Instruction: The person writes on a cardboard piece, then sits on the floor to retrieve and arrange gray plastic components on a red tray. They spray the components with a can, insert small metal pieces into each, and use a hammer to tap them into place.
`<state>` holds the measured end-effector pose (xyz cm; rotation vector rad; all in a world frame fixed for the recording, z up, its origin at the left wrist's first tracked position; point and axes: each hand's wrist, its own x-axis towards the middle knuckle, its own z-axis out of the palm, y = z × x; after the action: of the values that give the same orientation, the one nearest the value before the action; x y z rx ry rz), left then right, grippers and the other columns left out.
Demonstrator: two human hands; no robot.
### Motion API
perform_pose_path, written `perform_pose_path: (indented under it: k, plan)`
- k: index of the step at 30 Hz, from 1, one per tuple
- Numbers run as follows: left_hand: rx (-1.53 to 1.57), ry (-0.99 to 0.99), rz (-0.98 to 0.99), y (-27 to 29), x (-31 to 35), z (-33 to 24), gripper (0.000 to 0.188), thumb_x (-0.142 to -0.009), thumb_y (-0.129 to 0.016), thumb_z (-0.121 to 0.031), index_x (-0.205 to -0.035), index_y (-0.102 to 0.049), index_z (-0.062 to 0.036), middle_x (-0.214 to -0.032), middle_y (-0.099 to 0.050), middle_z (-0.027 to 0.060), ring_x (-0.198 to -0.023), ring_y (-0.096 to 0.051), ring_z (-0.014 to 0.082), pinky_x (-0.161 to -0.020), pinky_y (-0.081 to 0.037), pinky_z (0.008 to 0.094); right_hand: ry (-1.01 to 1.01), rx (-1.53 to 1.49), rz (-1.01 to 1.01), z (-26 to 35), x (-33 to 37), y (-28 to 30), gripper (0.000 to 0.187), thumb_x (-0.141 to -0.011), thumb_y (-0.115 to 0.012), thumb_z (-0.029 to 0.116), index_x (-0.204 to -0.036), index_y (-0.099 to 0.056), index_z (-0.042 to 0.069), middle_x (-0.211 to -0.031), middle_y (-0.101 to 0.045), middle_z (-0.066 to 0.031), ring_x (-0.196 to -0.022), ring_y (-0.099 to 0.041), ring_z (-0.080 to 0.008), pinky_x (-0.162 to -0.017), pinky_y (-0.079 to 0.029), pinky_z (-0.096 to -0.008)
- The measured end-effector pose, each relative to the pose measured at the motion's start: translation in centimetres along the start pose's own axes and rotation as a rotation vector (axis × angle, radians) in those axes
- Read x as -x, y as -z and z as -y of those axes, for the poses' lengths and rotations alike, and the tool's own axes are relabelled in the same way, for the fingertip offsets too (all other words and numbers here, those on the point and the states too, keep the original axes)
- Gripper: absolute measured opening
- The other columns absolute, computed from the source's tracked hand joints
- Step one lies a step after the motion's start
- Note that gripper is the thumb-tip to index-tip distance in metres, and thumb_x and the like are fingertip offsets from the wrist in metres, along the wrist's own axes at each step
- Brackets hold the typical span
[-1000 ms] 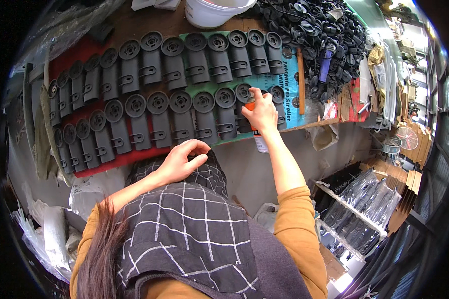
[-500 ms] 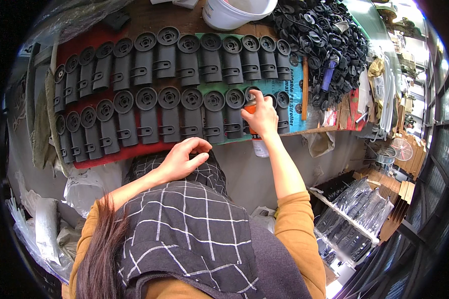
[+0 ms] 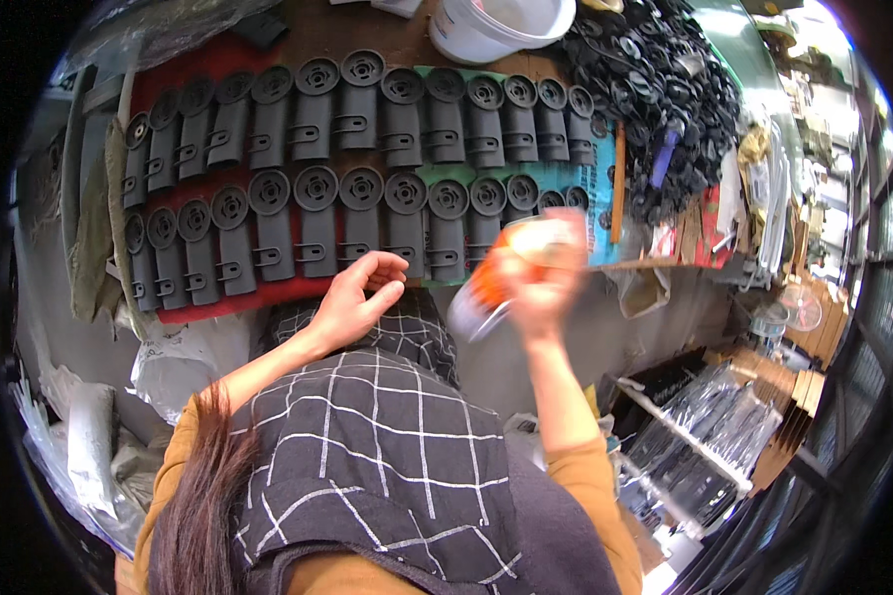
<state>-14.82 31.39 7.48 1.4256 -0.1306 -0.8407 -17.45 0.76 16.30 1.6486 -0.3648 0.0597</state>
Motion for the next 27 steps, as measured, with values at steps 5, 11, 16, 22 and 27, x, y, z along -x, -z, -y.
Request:
perform_pose_path:
  k: [5, 11, 16, 22, 27]
  plan:
    - [-0.064, 0.049, -0.084, 0.9, 0.4, 0.2, 0.025, -0.090, -0.061, -0.012, -0.112, -0.058, -0.0006, -0.099, -0.063, 0.0090, -0.091, -0.063, 0.0171, -0.083, -0.050, 0.0304, -0.302, -1.574, -0.021, 3.7, 1.9, 0.2, 0.056, -0.079, -0.070, 0.018, -0.129, -0.046, 0.007, -0.119, -0.052, -0.0143, -0.096, -0.059, -0.0240, -0.086, -0.052, -0.0354]
    - [-0.050, -0.061, -0.050, 0.8, 1.0, 0.9, 0.024, -0.090, -0.060, -0.011, -0.110, -0.058, 0.0000, -0.100, -0.063, 0.0092, -0.091, -0.063, 0.0170, -0.084, -0.050, 0.0308, 0.061, -1.585, 0.632, 8.4, 0.8, 4.6, 0.058, -0.073, -0.073, 0.032, -0.125, -0.049, 0.022, -0.107, -0.054, -0.0192, -0.095, -0.062, -0.0408, -0.080, -0.052, -0.0479]
    - [-0.046, -0.024, -0.053, 1.1, 1.3, 1.2, 0.023, -0.090, -0.060, -0.011, -0.109, -0.059, 0.0005, -0.100, -0.064, 0.0094, -0.092, -0.063, 0.0171, -0.085, -0.050, 0.0307, 0.136, -1.471, 0.725, 10.5, -0.3, 4.5, 0.056, -0.071, -0.072, 0.028, -0.122, -0.050, 0.021, -0.107, -0.054, -0.0187, -0.094, -0.063, -0.0410, -0.080, -0.052, -0.0484]
    - [-0.017, -0.038, -0.068, 1.3, 1.3, 1.4, 0.023, -0.089, -0.060, -0.011, -0.109, -0.059, 0.0005, -0.099, -0.064, 0.0091, -0.091, -0.063, 0.0169, -0.085, -0.050, 0.0305, 0.188, -1.520, 0.744, 10.5, -0.4, 4.6, 0.059, -0.070, -0.073, 0.029, -0.123, -0.049, 0.022, -0.108, -0.054, -0.0188, -0.095, -0.063, -0.0401, -0.080, -0.052, -0.0486]
    - [-0.003, -0.043, -0.077, 1.5, 1.4, 1.5, 0.022, -0.090, -0.060, -0.011, -0.109, -0.059, 0.0004, -0.099, -0.064, 0.0089, -0.091, -0.063, 0.0169, -0.085, -0.050, 0.0305, 0.129, -1.467, 0.751, 10.8, -0.4, 5.2, 0.059, -0.070, -0.072, 0.028, -0.124, -0.050, 0.022, -0.107, -0.055, -0.0184, -0.094, -0.063, -0.0403, -0.080, -0.052, -0.0483]
